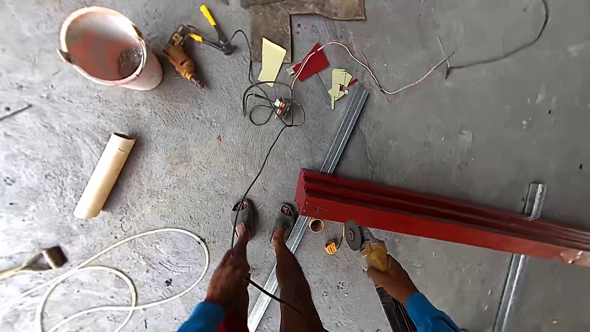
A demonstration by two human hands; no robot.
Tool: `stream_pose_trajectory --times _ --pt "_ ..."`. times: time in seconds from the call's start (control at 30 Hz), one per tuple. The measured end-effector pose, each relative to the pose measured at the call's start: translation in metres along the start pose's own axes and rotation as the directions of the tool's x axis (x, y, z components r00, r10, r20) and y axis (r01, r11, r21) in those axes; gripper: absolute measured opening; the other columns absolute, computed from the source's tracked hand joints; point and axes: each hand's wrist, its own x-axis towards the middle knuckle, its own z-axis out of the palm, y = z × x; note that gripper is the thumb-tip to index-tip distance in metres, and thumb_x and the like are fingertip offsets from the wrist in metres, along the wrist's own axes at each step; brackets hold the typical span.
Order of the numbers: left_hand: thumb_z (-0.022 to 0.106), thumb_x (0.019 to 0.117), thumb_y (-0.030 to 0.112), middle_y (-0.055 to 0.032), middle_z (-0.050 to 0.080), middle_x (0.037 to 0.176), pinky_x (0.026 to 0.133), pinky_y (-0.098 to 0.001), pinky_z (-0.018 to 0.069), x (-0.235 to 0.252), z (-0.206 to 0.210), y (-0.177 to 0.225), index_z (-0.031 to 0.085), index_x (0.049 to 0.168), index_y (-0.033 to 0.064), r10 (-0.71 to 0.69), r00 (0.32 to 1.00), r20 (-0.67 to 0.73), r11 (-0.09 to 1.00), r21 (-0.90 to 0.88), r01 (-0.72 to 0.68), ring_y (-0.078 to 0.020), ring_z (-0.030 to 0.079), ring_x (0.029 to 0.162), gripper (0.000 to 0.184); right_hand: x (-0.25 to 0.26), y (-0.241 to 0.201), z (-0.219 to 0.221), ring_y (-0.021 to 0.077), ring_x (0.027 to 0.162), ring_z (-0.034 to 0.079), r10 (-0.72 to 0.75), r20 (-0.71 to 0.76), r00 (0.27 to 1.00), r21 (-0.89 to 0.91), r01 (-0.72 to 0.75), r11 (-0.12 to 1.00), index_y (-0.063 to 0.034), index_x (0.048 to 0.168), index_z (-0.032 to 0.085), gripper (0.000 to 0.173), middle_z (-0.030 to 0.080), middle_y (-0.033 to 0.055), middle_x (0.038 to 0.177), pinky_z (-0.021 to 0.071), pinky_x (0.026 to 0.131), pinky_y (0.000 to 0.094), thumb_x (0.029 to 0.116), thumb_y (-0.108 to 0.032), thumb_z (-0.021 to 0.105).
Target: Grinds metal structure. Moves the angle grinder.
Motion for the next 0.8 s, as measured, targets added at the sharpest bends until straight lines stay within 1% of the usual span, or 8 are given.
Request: stream_pose_trajectory --times 0.1,0.2,0.33,0.4,0.5,0.63,0.7,0.8 --pt "0.061 0.0973 0.02 -0.0178 0.07 0.119 0.126 -0.0507 0.0228 0.022 0.004 -0.015 0.075 0.1 0.0007 -0.053 0.999 0.007 0.99 -0.129 0.053 -0.0332 0.059 0.129 0.025 0.033 -0.013 -0.007 0.0415 0.12 0.062 -0.045 0.02 0.999 -0.292 0.049 0.955 -0.0002 0.147 0.043 0.09 0.062 0.0267 0.129 0.0487 0.102 0.0593 0.078 -0.042 0.082" --pt "0.062 0.0968 0.025 -0.013 0.067 0.131 0.127 -0.0482 0.0208 0.056 0.039 -0.007 0.076 0.106 0.0062 -0.074 0.996 0.057 0.976 -0.202 0.084 -0.0297 0.044 0.145 0.025 0.071 -0.026 0.002 0.0419 0.122 0.061 -0.098 0.016 0.995 -0.395 0.096 0.914 -0.0001 0.151 0.04 0.093 0.061 0.0273 0.132 0.0482 0.104 0.059 0.079 -0.041 0.082" --pt "0.061 0.0959 0.024 -0.0123 0.057 0.145 0.128 -0.0518 0.0155 0.086 0.07 0.024 0.072 0.122 0.0085 -0.054 0.964 0.261 0.96 -0.251 0.121 -0.03 0.03 0.153 0.032 0.103 -0.048 0.025 0.0388 0.12 0.062 -0.118 0.03 0.993 -0.502 0.117 0.857 -0.0002 0.149 0.043 0.087 0.063 0.0254 0.129 0.0488 0.104 0.0562 0.0813 -0.042 0.08" --pt "0.06 0.0958 0.02 -0.0131 0.056 0.147 0.127 -0.0534 0.0155 0.092 0.086 0.034 0.07 0.124 0.0075 -0.016 0.947 0.32 0.956 -0.273 0.108 -0.0305 0.03 0.153 0.033 0.114 -0.054 0.037 0.038 0.117 0.064 -0.124 0.026 0.992 -0.538 0.118 0.835 0.0002 0.147 0.046 0.083 0.065 0.0249 0.126 0.0493 0.102 0.0561 0.0831 -0.041 0.08" --pt "0.06 0.0953 0.016 -0.0115 0.059 0.142 0.125 -0.0511 0.0233 0.09 0.107 0.037 0.071 0.121 0.0074 0.014 0.945 0.328 0.951 -0.297 0.089 -0.029 0.036 0.149 0.029 0.128 -0.056 0.047 0.0398 0.112 0.065 -0.148 -0.001 0.989 -0.568 0.122 0.814 0.0025 0.141 0.05 0.075 0.066 0.0261 0.12 0.0507 0.098 0.0589 0.0844 -0.037 0.082" --pt "0.061 0.0957 0.012 -0.0121 0.065 0.133 0.119 -0.05 0.035 0.071 0.135 0.014 0.074 0.113 0.0076 0.003 0.988 0.154 0.937 -0.346 0.051 -0.0301 0.045 0.144 0.022 0.135 -0.053 0.056 0.0422 0.106 0.066 -0.22 -0.064 0.973 -0.534 0.153 0.832 0.003 0.136 0.054 0.072 0.067 0.0268 0.114 0.0516 0.093 0.0633 0.0831 -0.036 0.083" --pt "0.065 0.0936 0.011 -0.0118 0.068 0.126 0.115 -0.0489 0.0406 0.061 0.143 0.001 0.075 0.105 0.0077 -0.032 0.996 0.079 0.936 -0.348 0.058 -0.0297 0.048 0.141 0.016 0.136 -0.057 0.059 0.0426 0.108 0.066 -0.239 -0.081 0.968 -0.511 0.165 0.843 0.0032 0.136 0.055 0.069 0.067 0.0272 0.116 0.0506 0.094 0.0641 0.0837 -0.033 0.083" --pt "0.067 0.092 0.01 -0.0106 0.069 0.121 0.111 -0.0494 0.0442 0.051 0.148 -0.015 0.075 0.1 0.0081 -0.052 0.998 0.034 0.942 -0.33 0.061 -0.0298 0.051 0.138 0.012 0.138 -0.065 0.061 0.0425 0.111 0.065 -0.222 -0.082 0.972 -0.502 0.152 0.851 0.003 0.135 0.056 0.069 0.066 0.0275 0.118 0.0491 0.097 0.064 0.0827 -0.033 0.083"
